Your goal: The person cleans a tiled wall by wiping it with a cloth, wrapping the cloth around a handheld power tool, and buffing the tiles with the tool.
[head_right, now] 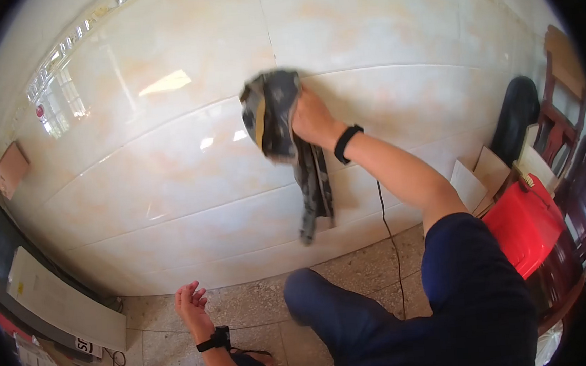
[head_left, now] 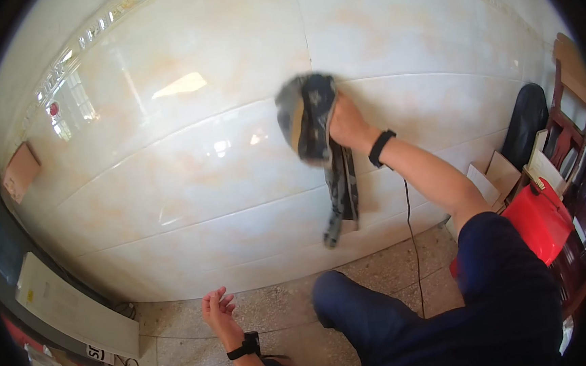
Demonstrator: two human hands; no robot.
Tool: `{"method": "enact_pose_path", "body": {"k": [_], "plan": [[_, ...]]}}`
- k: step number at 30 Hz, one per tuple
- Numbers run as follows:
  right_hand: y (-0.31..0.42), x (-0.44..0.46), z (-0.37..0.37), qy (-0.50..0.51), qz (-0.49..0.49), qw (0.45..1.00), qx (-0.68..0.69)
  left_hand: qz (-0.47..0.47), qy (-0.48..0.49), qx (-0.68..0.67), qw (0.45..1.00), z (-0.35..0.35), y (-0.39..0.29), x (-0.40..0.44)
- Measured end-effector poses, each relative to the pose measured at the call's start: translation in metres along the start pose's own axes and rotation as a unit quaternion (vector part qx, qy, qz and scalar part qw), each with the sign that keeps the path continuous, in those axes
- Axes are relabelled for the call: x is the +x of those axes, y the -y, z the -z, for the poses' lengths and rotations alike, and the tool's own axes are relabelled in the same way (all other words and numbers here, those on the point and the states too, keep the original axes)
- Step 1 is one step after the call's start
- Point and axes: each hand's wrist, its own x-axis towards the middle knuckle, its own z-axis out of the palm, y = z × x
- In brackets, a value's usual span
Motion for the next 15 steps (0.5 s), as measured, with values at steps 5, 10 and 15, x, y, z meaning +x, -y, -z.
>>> {"method": "enact_pose_path", "body": {"k": [5, 10, 15], "plan": [[0.010, -0.039, 0.010, 0.054, 0.102, 0.990, -0.084, 0.013, 0.005, 0.025, 1.000, 0.010, 0.001, 0.000], [-0.002, -0.007, 0.022, 0.057, 0.081, 0.985, -0.141, 0.012, -0.004, 0.023, 1.000, 0.023, -0.003, -0.002], [0.007, 0.031, -0.014, -0.065, 0.058, 0.994, -0.064, 0.008, 0.004, 0.023, 1.000, 0.035, 0.012, 0.010]]}}
